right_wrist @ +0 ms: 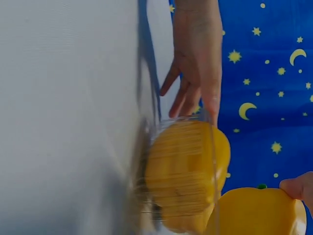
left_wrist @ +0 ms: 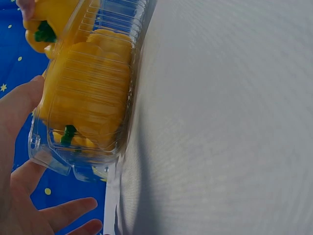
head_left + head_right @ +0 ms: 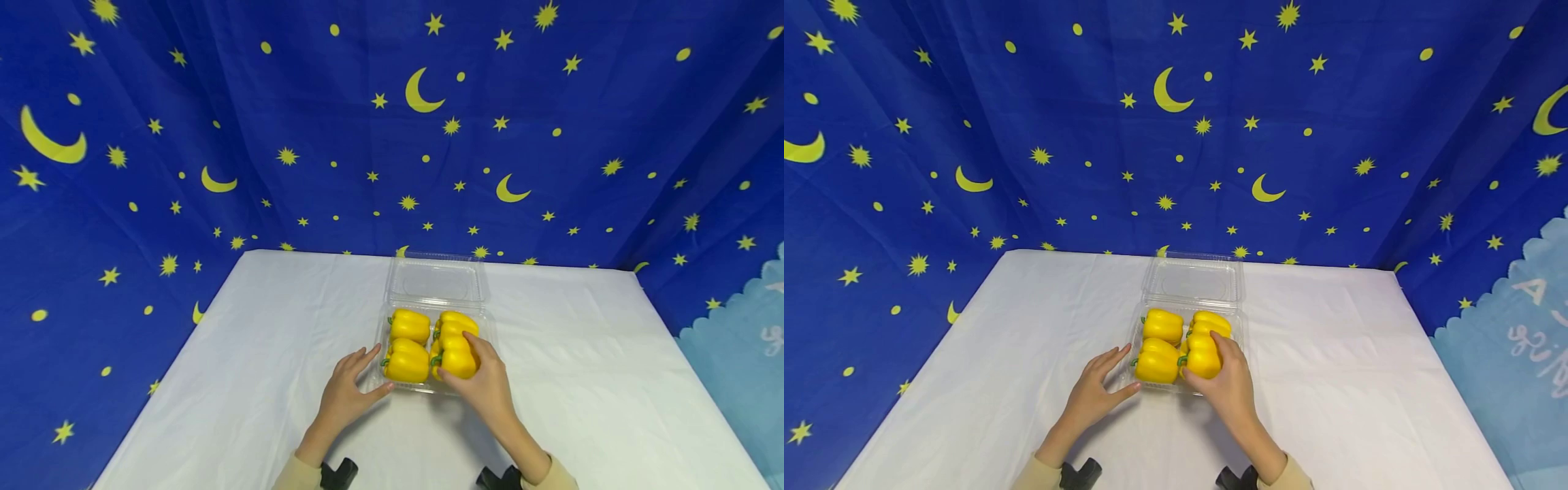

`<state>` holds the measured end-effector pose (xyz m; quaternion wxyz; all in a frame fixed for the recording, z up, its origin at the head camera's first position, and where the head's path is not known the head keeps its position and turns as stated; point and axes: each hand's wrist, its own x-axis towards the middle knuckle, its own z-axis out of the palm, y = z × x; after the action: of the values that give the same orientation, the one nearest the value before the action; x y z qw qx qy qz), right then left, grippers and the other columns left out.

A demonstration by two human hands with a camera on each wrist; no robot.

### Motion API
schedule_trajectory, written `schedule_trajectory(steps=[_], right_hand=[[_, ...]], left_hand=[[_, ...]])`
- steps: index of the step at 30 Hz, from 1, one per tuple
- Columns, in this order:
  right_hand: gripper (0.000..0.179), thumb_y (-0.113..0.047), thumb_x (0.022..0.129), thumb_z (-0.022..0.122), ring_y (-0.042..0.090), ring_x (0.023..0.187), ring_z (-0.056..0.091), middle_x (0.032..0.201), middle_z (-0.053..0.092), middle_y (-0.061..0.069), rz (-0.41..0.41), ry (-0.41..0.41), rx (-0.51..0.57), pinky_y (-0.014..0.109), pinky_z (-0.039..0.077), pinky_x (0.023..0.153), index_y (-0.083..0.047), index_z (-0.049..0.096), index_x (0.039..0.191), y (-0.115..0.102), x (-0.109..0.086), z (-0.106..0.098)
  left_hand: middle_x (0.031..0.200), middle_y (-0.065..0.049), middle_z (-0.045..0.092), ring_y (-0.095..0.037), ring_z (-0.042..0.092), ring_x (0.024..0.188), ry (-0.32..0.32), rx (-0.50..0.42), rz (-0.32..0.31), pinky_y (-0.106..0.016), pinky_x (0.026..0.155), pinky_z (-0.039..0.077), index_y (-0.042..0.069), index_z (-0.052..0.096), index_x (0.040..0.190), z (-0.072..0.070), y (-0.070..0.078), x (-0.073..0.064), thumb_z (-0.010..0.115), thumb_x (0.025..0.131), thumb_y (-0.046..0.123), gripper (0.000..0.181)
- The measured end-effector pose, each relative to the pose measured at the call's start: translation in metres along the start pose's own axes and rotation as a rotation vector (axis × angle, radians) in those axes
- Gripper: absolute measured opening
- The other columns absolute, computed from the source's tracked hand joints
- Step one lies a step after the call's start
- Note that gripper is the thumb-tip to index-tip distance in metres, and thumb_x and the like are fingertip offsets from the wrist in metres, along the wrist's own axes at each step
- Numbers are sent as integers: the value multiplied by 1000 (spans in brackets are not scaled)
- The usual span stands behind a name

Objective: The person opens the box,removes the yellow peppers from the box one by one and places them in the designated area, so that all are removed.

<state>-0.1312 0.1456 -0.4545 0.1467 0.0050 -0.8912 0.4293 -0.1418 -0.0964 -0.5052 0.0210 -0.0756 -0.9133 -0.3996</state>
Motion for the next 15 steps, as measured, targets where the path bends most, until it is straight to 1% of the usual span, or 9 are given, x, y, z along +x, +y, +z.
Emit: schedule_trajectory(steps=[5, 9, 15], right_hand=[[73, -17, 65, 86, 33, 107, 62, 120, 62, 21, -30, 16, 6, 47, 52, 89, 6, 55, 127, -5, 3, -6], [73, -17, 66, 86, 31, 105, 62, 122, 61, 20, -29, 24, 9, 44, 53, 85, 4, 54, 128, -9, 6, -13], [73, -16, 68, 85, 34, 107, 61, 125, 60, 22, -21, 34, 16, 47, 53, 88, 4, 53, 130, -9, 15, -24]], left_hand=[[141, -15, 50, -39, 44, 131, 4, 4, -5, -63, 99, 42, 33, 51, 137, 1, 0, 0, 75, 72, 56, 73], [141, -15, 51, -39, 45, 130, 3, 8, -8, -62, 98, 42, 33, 50, 137, 1, 0, 0, 74, 72, 56, 73], [139, -14, 52, -38, 46, 129, 4, 9, -8, -62, 98, 43, 33, 50, 137, 2, 0, 0, 74, 73, 56, 73]])
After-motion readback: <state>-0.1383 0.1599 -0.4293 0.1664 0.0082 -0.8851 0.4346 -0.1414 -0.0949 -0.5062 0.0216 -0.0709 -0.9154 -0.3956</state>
